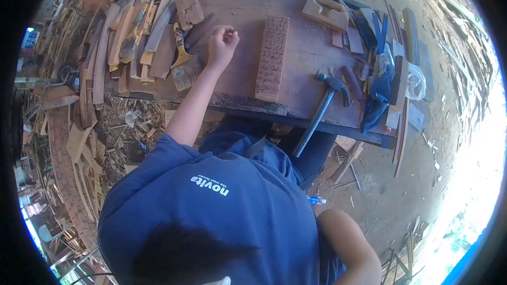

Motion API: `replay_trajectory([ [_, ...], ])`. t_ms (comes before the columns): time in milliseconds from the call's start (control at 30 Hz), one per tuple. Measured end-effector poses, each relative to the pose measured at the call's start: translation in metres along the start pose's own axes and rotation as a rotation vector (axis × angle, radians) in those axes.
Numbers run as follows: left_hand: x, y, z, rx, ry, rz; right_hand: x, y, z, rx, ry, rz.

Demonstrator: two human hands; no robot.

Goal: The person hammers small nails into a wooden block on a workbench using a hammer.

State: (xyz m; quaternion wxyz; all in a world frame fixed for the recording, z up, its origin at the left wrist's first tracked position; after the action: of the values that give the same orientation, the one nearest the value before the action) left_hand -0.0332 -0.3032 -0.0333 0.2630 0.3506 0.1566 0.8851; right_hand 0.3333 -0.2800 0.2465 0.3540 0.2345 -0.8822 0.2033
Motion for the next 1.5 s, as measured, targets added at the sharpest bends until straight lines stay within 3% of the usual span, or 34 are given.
replay_trajectory([
  [100,-0.015,-0.001,-0.001,-0.224,0.092,0.144,-0.037,0.009,-0.021,-0.033,-0.001,0.113],
  [133,-0.025,0.004,0.017,-0.293,0.098,0.149,-0.098,-0.006,-0.003,0.096,0.141,0.551],
  [167,-0.036,0.01,0.034,-0.361,0.104,0.156,-0.14,0.0,0.024,0.029,0.123,0.879],
  [200,-0.046,0.01,0.047,-0.367,0.109,0.153,-0.127,0.015,0.031,-0.136,-0.291,1.076],
  [233,-0.058,0.008,0.06,-0.566,0.14,0.161,-0.128,0.02,0.051,-0.199,-0.503,1.455],
  [267,-0.067,0.008,0.072,-0.765,0.173,0.168,-0.14,0.029,0.071,-0.162,-0.613,1.553],
  [400,-0.086,0.015,0.101,-0.744,0.295,-0.036,-0.193,0.033,0.136,-0.005,-0.834,1.896],
  [433,-0.089,0.012,0.1,-0.678,0.258,-0.121,-0.208,0.034,0.149,-0.005,-0.836,1.903],
  [467,-0.091,0.01,0.1,-0.611,0.219,-0.205,-0.221,0.037,0.161,-0.201,-0.833,1.889],
  [500,-0.09,0.009,0.102,-0.578,0.231,-0.192,-0.222,0.04,0.166,-0.395,-0.827,1.863],
  [533,-0.089,0.008,0.104,-0.578,0.234,-0.195,-0.226,0.042,0.168,-0.393,-0.83,1.867],
  [600,-0.084,0.009,0.108,-0.494,0.188,-0.242,-0.229,0.046,0.169,-0.703,-0.975,1.86],
  [700,-0.077,0.007,0.112,-0.358,0.09,-0.253,-0.23,0.052,0.167,-0.827,-1.082,1.754],
  [800,-0.068,0.007,0.115,-0.225,-0.074,-0.275,-0.223,0.053,0.167,-0.744,-1.108,1.735],
  [933,-0.061,0.003,0.115,-0.174,-0.149,-0.316,-0.231,0.051,0.175,-0.727,-1.077,1.776],
  [1233,-0.055,-0.004,0.113,-0.019,-0.272,-0.354,-0.237,0.048,0.17,-0.554,-1.137,1.791],
  [1333,-0.056,-0.004,0.114,-0.007,-0.255,-0.377,-0.229,0.047,0.17,-0.342,-1.103,1.833],
  [1400,-0.055,-0.005,0.113,0.014,-0.294,-0.377,-0.217,0.046,0.17,0.169,-0.854,1.891],
  [1433,-0.055,-0.005,0.113,0.015,-0.296,-0.381,-0.217,0.047,0.171,0.172,-0.851,1.893],
  [1500,-0.054,-0.004,0.115,0.051,-0.331,-0.401,-0.215,0.051,0.174,0.567,-0.628,1.872],
])
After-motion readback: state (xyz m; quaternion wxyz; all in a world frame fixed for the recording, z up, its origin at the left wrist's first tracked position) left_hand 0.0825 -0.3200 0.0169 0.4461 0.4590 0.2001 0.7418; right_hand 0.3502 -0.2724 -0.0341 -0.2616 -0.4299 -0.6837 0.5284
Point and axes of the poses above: each hand's wrist, its own x-axis towards the middle knuckle, its own y-axis out of the back of the hand, z = x × y, the point moved 1 cm from there along x, towards the middle knuckle, and after that the axes turned 15 degrees about -y, right-handed, at the moved point
